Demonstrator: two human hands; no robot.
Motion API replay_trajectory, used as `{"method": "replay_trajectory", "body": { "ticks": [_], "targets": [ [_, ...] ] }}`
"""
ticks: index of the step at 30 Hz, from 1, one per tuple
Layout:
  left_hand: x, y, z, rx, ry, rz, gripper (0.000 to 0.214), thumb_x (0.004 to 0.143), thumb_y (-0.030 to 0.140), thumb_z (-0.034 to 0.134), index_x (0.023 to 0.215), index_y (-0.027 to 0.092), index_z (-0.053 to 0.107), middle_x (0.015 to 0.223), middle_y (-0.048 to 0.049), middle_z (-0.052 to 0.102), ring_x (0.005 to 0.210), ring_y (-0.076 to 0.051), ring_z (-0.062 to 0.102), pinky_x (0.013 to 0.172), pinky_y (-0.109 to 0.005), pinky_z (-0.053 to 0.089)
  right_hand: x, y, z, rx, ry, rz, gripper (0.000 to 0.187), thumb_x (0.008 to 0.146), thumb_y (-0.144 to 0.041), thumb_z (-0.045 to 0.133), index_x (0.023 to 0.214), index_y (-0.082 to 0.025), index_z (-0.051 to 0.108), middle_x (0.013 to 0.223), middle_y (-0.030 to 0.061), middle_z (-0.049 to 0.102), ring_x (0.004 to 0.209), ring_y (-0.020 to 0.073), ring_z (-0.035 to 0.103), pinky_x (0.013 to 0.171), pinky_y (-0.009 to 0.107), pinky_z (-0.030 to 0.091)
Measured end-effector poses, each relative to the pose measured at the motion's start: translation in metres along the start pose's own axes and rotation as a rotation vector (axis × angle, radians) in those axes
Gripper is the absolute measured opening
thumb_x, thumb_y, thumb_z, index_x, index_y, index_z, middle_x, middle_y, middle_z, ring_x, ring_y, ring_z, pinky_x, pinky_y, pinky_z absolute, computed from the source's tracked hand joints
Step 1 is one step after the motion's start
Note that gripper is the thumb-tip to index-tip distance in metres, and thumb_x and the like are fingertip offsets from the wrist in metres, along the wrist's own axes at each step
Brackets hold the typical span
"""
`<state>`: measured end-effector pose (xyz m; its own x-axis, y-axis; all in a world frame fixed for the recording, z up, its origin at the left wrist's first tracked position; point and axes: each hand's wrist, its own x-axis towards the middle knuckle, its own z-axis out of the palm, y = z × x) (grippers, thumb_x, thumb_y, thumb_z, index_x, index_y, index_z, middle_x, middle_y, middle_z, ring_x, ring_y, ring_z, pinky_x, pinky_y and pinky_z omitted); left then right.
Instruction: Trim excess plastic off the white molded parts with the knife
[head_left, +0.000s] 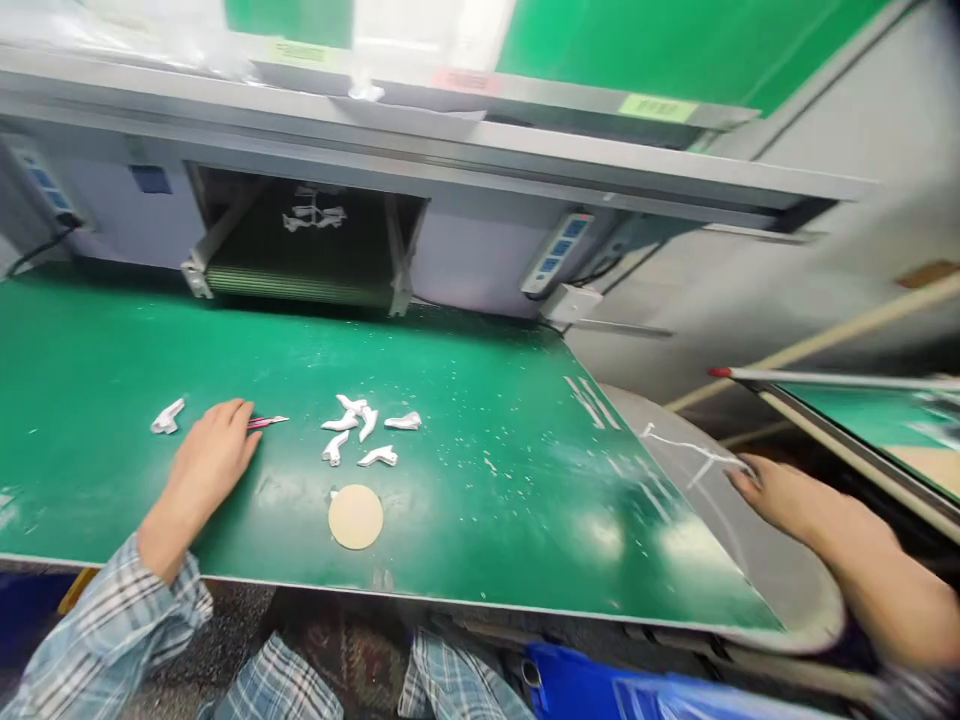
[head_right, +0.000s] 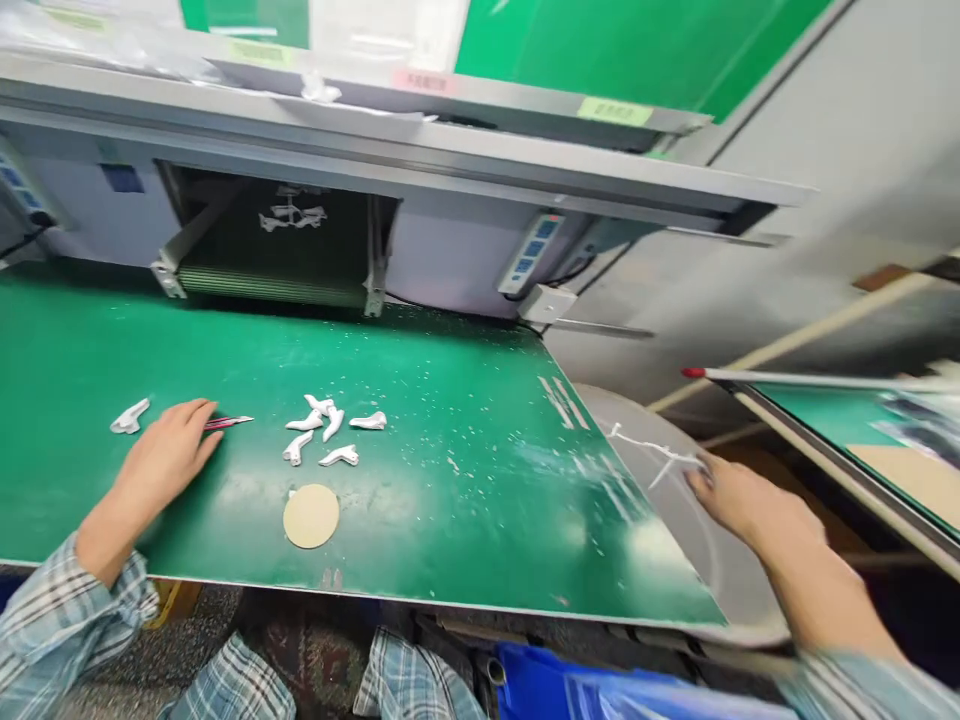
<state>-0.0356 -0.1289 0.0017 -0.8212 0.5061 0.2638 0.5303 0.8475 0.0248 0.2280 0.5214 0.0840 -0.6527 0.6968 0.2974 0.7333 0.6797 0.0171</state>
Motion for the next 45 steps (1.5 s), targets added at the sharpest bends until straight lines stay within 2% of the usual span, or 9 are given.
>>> {"method": "replay_trajectory", "body": {
  "ticks": [4,8,12,15,18,25,30,38,45],
  "targets": [
    [0.004,-0.009,0.014,0.139,-0.083,0.002,0.044,0.105,0.032,0.033,0.127,0.012,0.065,0.133,-0.0203,0.066,0.114,-0.038,0.065,0.095,-0.049,0.053,0.007,-0.018,-0.004,-0.011,-0.150,0.112,0.030,0.094,-0.019,0.066,0.100,0.007,0.079,0.109,0.0496,0.066,0.106,0.0486,0.073,0.081,0.055,0.049],
    [0.005,-0.001,0.005,0.226,-0.142,0.014,0.041,0.109,0.035,0.027,0.116,0.017,0.063,0.114,-0.0148,0.067,0.102,-0.033,0.065,0.081,-0.041,0.050,-0.019,-0.106,0.002,0.230,-0.222,-0.182,0.043,0.108,-0.023,0.044,0.143,-0.005,0.063,0.146,0.0292,0.060,0.139,0.0315,0.058,0.110,0.040,0.044],
    [0.011,0.002,-0.002,0.247,-0.140,-0.019,0.037,0.109,0.034,0.025,0.104,0.018,0.057,0.100,-0.0134,0.064,0.092,-0.031,0.064,0.070,-0.038,0.045,-0.058,-0.221,0.010,0.477,-0.397,-0.545,0.041,0.110,-0.044,0.048,0.143,-0.026,0.065,0.134,0.0089,0.073,0.120,0.0228,0.070,0.099,0.031,0.052],
    [0.014,0.004,-0.005,0.137,-0.120,-0.101,0.033,0.108,0.036,0.026,0.105,0.019,0.054,0.097,-0.0126,0.066,0.087,-0.030,0.065,0.065,-0.036,0.041,-0.068,-0.289,0.019,0.562,-0.478,-0.728,0.048,0.104,-0.051,0.059,0.144,-0.024,0.064,0.130,0.0101,0.073,0.111,0.0241,0.072,0.087,0.029,0.054],
    [0.012,0.007,-0.008,-0.126,-0.084,-0.253,0.027,0.102,0.040,0.038,0.112,0.020,0.053,0.097,-0.0102,0.069,0.079,-0.028,0.066,0.063,-0.034,0.041,-0.064,-0.323,0.029,0.585,-0.531,-0.842,0.041,0.099,-0.048,0.070,0.132,-0.025,0.071,0.123,0.0097,0.074,0.107,0.0264,0.072,0.079,0.028,0.051],
    [0.003,0.036,-0.024,-0.569,-0.032,-0.224,0.040,0.099,0.044,0.040,0.120,0.019,0.064,0.101,-0.0063,0.072,0.079,-0.021,0.064,0.073,-0.031,0.048,-0.073,-0.311,0.034,0.683,-0.506,-0.895,0.019,0.101,-0.029,0.067,0.117,-0.024,0.077,0.114,0.0087,0.074,0.103,0.0252,0.070,0.080,0.030,0.051],
    [0.013,0.087,-0.045,-0.907,-0.216,0.010,0.042,0.106,0.048,0.040,0.125,0.020,0.064,0.087,-0.0028,0.066,0.072,-0.017,0.058,0.067,-0.027,0.045,-0.108,-0.286,0.018,0.903,-0.392,-0.787,0.019,0.105,-0.029,0.057,0.117,-0.020,0.070,0.111,0.0080,0.073,0.091,0.0199,0.069,0.081,0.032,0.056],
    [0.047,0.149,-0.045,-1.074,-0.471,0.240,0.037,0.112,0.049,0.032,0.094,0.023,0.053,0.072,0.0038,0.053,0.064,-0.014,0.046,0.064,-0.027,0.038,-0.141,-0.285,0.021,1.379,-0.089,-0.851,0.027,0.100,-0.014,0.063,0.123,-0.025,0.071,0.115,0.0064,0.076,0.106,0.0198,0.071,0.095,0.036,0.059],
    [0.035,0.163,-0.025,-0.913,-0.305,0.367,0.025,0.108,0.044,0.051,0.100,0.023,0.059,0.067,0.0071,0.052,0.056,-0.011,0.041,0.057,-0.025,0.031,-0.149,-0.282,0.022,1.426,-0.033,-0.860,0.025,0.102,-0.017,0.066,0.125,-0.022,0.072,0.113,0.0084,0.076,0.103,0.0188,0.074,0.091,0.032,0.062]
  ]
}}
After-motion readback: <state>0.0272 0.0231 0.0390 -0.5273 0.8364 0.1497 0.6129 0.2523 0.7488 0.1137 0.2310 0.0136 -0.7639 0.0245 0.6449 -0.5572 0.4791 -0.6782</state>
